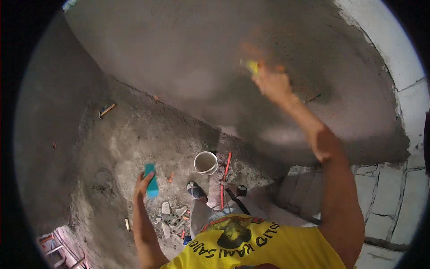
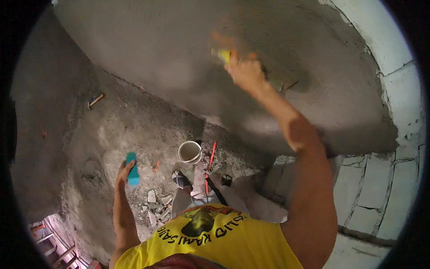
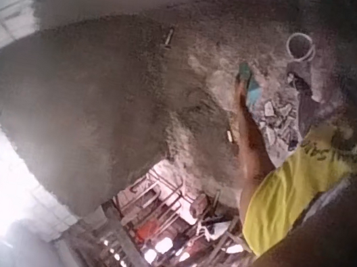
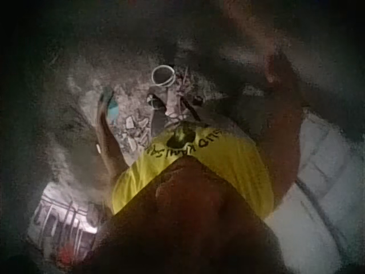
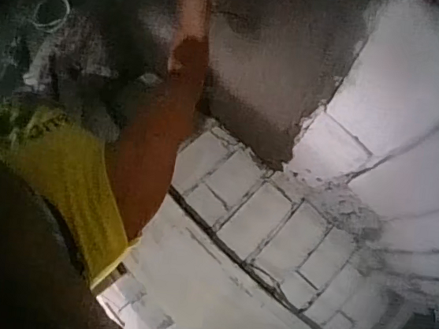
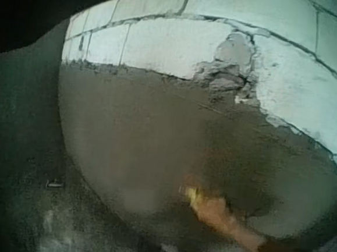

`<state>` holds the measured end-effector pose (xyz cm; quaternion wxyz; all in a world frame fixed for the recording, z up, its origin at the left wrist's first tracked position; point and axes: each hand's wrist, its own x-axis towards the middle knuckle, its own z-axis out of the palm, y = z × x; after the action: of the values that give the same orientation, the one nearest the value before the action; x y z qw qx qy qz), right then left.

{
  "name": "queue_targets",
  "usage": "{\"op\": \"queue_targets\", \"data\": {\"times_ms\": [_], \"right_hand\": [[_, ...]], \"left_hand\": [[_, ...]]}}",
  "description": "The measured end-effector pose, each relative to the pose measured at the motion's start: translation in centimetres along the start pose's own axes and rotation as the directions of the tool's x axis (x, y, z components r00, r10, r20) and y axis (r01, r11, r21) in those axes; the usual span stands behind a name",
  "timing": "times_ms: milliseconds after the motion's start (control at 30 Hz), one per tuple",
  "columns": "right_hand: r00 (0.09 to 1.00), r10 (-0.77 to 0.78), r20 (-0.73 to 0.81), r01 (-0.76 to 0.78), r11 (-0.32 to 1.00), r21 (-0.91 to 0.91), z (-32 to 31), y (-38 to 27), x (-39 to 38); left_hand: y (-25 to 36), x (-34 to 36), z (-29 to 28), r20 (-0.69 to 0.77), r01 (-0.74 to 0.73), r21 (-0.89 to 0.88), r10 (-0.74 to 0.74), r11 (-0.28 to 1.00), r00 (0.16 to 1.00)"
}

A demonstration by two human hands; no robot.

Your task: Smoothing and finishing a concrete wall surface using a trowel and a damp sponge.

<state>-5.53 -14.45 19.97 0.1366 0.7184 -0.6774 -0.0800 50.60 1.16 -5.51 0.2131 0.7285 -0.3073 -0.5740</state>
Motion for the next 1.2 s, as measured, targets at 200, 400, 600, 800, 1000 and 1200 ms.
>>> {"op": "queue_targets", "data": {"times_ms": [200,400,600,800,1000,1200], "right_hand": [[0.989,-0.149,-0.02,0.147,0.986,-0.076,11.3,11.1,-16.8],[0.971,-0.233,-0.052,0.212,0.941,-0.262,3.9,22.5,-25.8],[0.899,0.015,-0.437,0.0,0.999,0.035,-5.5,21.5,-18.0],[0.993,-0.113,-0.044,0.116,0.991,0.066,10.4,17.4,-20.6],[0.766,0.203,-0.611,-0.148,0.979,0.139,2.2,27.4,-27.2],[0.93,0.137,-0.341,-0.114,0.99,0.088,-1.0,9.4,-10.0]], "left_hand": [[17.9,-7.7,17.7,0.525,-0.429,0.219,0.264,0.877,0.809],[34.9,-20.5,37.7,0.695,-0.821,-0.276,0.694,0.5,0.188],[36.5,-24.7,41.0,0.181,-0.807,-0.46,0.928,0.371,0.324],[16.2,-5.8,27.2,0.054,-0.616,-0.114,0.624,0.78,0.78],[-9.1,-4.4,1.4,-0.331,-0.207,-0.268,0.112,0.941,0.937],[-16.2,-3.9,-3.1,-0.277,-0.087,-0.168,0.038,0.982,0.96]]}}
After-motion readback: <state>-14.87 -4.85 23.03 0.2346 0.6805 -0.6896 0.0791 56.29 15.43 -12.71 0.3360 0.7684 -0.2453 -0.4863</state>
